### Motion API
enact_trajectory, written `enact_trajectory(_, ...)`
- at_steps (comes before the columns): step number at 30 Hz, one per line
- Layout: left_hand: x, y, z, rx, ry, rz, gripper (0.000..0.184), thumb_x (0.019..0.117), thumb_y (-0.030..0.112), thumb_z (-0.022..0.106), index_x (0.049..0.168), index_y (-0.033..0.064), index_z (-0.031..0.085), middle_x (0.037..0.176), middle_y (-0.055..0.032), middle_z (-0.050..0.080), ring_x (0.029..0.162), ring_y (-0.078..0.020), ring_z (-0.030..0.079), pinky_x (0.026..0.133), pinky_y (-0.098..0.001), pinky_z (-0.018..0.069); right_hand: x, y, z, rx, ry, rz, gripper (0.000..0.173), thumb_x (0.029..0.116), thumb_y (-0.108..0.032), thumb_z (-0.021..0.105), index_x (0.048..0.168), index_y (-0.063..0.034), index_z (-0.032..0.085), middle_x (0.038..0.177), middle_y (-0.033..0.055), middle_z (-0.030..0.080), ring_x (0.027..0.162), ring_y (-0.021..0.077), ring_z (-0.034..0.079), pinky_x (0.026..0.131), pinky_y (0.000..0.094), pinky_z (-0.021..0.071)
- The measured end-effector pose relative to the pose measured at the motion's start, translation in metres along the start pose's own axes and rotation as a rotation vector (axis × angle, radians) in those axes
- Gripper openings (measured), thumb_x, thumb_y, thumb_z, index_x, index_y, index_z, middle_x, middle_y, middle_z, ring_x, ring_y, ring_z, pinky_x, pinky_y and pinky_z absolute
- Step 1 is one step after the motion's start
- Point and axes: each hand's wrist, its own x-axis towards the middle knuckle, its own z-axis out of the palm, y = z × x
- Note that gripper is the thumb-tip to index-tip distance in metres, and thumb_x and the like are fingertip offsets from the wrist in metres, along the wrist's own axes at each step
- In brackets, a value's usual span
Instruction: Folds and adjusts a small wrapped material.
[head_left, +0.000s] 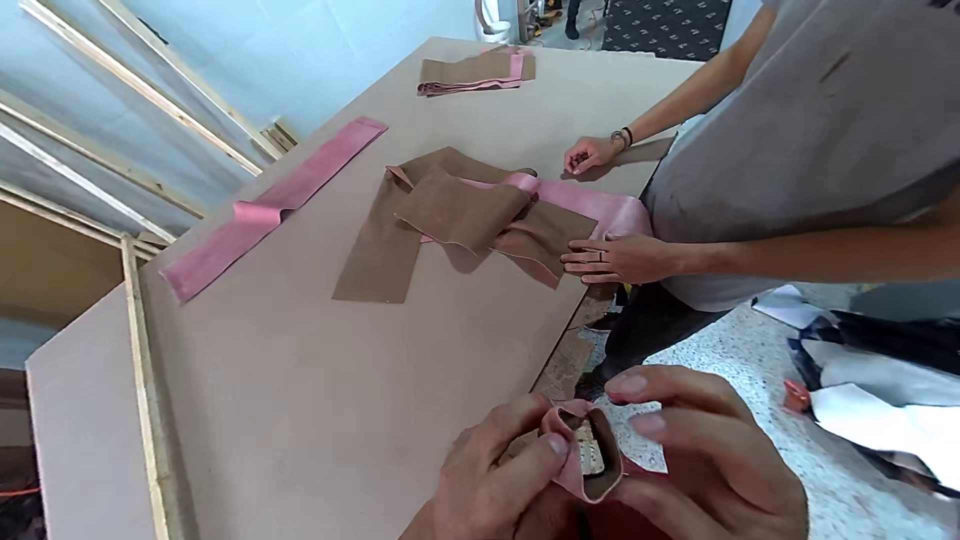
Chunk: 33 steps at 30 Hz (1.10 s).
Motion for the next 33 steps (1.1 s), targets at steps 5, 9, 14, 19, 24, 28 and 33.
enact_trajectory(5,0.009,0.001,-0.009,0.029,-0.116,-0.011,0.039,0.0981,0.027,0.070,0.133,0.0185,0.056,0.132,-0.0062,0.060,0.116,-0.0113,0.065,0.095,-0.0261,0.0589,-0.013,0.013,0.003,-0.014,-0.001,-0.020,0.037,0.0897,-0.028,0.081,0.123,-0.0193,0.070,0.124,0.0008,0.067,0.115,0.0158,0.065,0.096,0.0317,0.0585)
enact_trajectory(9,0.012,0.000,-0.012,0.036,-0.123,0.009,0.039,0.0960,0.026,0.074,0.130,0.0175,0.057,0.131,-0.0060,0.061,0.114,-0.0106,0.066,0.094,-0.0248,0.0594,-0.013,0.016,0.007,-0.037,-0.024,-0.051,0.033,0.0923,-0.025,0.079,0.124,-0.0189,0.071,0.123,0.0025,0.067,0.116,0.0157,0.064,0.097,0.0314,0.0572)
enact_trajectory(14,0.013,0.003,-0.017,0.084,-0.103,0.002,0.038,0.0935,0.028,0.077,0.128,0.0209,0.062,0.133,-0.0026,0.058,0.118,-0.0113,0.063,0.097,-0.0272,0.0584,-0.007,0.017,0.006,-0.114,-0.078,-0.111,0.031,0.0935,-0.024,0.077,0.123,-0.0195,0.071,0.121,0.0036,0.067,0.114,0.0158,0.064,0.097,0.0323,0.0567)
enact_trajectory(19,0.013,0.002,-0.024,0.035,-0.080,0.014,0.039,0.0903,0.027,0.081,0.126,0.0174,0.066,0.130,-0.0046,0.063,0.115,-0.0145,0.066,0.095,-0.0287,0.0608,0.005,0.010,-0.003,-0.259,-0.199,-0.179,0.030,0.0942,-0.026,0.076,0.122,-0.0205,0.068,0.115,0.0029,0.067,0.110,0.0173,0.065,0.094,0.0353,0.0572)
enact_trajectory(24,0.021,-0.002,-0.036,-0.209,-0.040,-0.095,0.032,0.1045,0.039,0.058,0.125,0.0153,0.068,0.123,-0.0054,0.069,0.110,-0.0192,0.069,0.091,-0.0355,0.0616,0.008,0.011,-0.004,-0.276,-0.193,-0.210,0.028,0.0923,-0.024,0.078,0.118,-0.0194,0.069,0.112,0.0027,0.068,0.107,0.0168,0.066,0.092,0.0352,0.0584)
enact_trajectory(28,0.034,-0.004,-0.040,-0.337,-0.085,-0.217,0.029,0.1031,0.033,0.063,0.120,0.0103,0.072,0.118,-0.0093,0.070,0.102,-0.0197,0.071,0.087,-0.0354,0.0635,-0.002,0.017,0.006,-0.111,-0.112,-0.041,0.041,0.0944,-0.033,0.075,0.132,-0.0217,0.063,0.124,0.0027,0.066,0.114,0.0157,0.065,0.095,0.0332,0.0583)
enact_trajectory(33,0.019,-0.010,-0.016,-0.259,-0.313,-0.322,0.061,0.0878,0.041,0.081,0.133,0.0074,0.058,0.129,-0.0082,0.067,0.119,-0.0138,0.065,0.101,-0.0344,0.0582,-0.003,0.019,0.021,-0.045,-0.136,0.170,0.080,0.0913,-0.071,0.060,0.147,-0.0143,0.050,0.134,0.0078,0.066,0.122,0.0192,0.063,0.107,0.0451,0.0511)
